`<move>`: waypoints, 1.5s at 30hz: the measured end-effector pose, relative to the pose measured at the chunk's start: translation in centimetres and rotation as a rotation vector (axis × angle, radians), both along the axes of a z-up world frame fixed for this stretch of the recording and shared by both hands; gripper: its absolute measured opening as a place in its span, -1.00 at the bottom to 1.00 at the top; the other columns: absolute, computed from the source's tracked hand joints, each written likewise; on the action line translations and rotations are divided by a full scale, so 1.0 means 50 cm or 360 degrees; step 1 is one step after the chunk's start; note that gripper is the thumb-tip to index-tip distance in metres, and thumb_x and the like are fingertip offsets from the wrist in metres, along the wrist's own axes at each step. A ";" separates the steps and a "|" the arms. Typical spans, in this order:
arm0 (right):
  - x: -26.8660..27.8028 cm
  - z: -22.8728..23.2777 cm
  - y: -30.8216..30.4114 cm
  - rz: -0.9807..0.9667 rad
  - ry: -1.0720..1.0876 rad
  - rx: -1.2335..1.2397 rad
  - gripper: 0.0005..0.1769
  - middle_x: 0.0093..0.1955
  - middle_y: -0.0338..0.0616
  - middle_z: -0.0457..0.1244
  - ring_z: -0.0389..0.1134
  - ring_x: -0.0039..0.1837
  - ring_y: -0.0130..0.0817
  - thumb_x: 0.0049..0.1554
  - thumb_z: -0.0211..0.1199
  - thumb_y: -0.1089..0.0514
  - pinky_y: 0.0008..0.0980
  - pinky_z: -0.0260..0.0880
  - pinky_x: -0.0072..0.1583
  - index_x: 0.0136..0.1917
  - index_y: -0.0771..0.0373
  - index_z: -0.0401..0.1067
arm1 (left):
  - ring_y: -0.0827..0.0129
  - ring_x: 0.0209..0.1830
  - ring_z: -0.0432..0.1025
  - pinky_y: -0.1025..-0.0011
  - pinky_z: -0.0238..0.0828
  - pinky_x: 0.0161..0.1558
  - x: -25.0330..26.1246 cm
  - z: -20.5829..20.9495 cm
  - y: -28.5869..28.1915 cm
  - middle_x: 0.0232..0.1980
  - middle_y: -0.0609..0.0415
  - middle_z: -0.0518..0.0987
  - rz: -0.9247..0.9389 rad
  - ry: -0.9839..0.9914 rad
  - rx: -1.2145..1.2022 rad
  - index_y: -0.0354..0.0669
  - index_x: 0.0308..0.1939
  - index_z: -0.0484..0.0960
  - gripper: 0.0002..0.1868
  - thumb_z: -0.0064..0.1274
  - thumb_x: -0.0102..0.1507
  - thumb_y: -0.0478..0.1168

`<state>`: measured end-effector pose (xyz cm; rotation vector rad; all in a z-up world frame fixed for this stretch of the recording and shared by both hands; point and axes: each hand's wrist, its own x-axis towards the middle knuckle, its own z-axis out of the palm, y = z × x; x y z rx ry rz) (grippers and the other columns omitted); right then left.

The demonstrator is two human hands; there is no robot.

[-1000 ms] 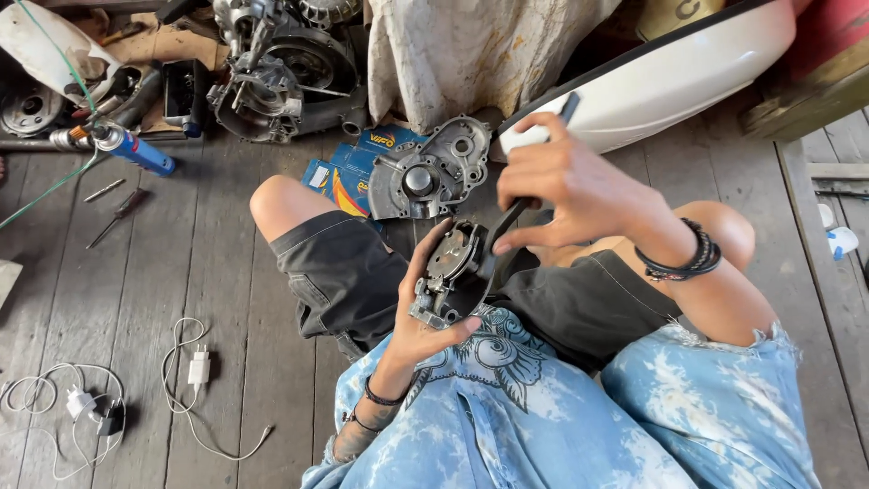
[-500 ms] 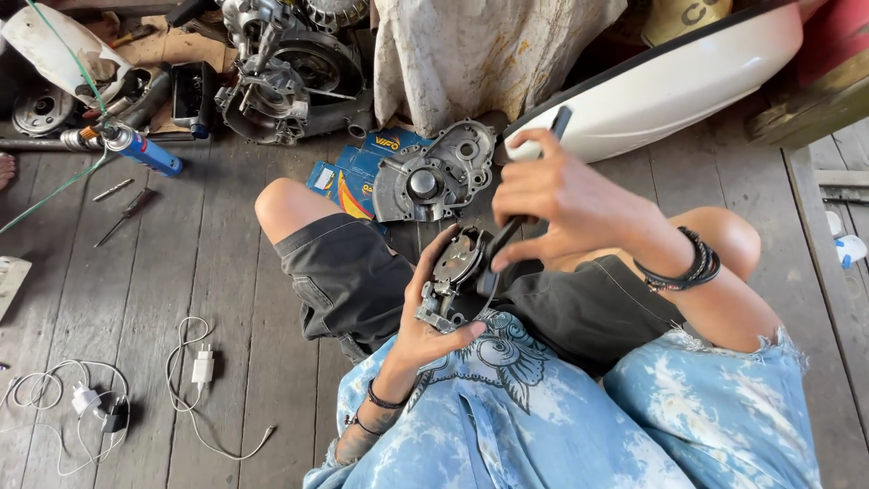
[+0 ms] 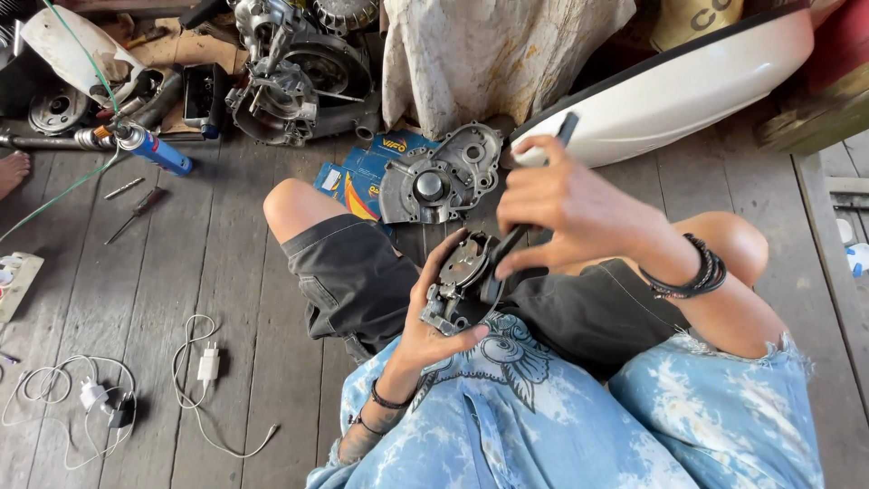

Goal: The person sits cross-legged on a wooden floor and scrubs a metallic mechanical part with a wire brush. They rotate the part to clean various surfaces, including the interior and exterior, while other engine components and tools lie nearby.

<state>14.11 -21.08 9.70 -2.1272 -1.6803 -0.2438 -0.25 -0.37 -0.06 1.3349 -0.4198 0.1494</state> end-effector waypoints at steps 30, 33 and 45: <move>-0.003 -0.004 0.002 0.0040 -0.0025 -0.0003 -0.43 -0.37 -0.34 0.24 0.29 -0.27 -0.36 0.10 0.25 -0.41 0.08 -0.01 0.43 -0.26 0.14 0.43 | 0.07 0.57 0.23 0.09 0.22 0.55 0.003 -0.001 -0.005 0.54 -0.12 0.27 -0.0010 -0.0014 -0.0026 -0.25 0.55 0.13 0.00 0.27 0.22 0.14; -0.016 -0.007 0.008 0.0137 0.0129 -0.0054 -0.47 -0.35 -0.31 0.21 0.26 -0.26 -0.35 0.12 0.25 -0.37 0.08 -0.04 0.44 -0.23 0.14 0.40 | 0.11 0.54 0.26 0.12 0.24 0.52 -0.004 -0.003 -0.007 0.52 -0.11 0.30 -0.0001 0.0004 0.0043 -0.26 0.54 0.14 0.00 0.26 0.21 0.15; 0.003 0.009 -0.020 -0.0070 -0.0112 -0.0004 -0.42 -0.39 -0.33 0.21 0.25 -0.32 -0.36 0.05 0.36 -0.39 0.07 0.02 0.41 -0.28 0.17 0.41 | 0.02 0.59 0.21 0.04 0.21 0.56 -0.002 0.006 -0.004 0.55 -0.12 0.26 -0.0032 -0.0031 -0.0054 -0.21 0.56 0.11 -0.03 0.25 0.26 0.13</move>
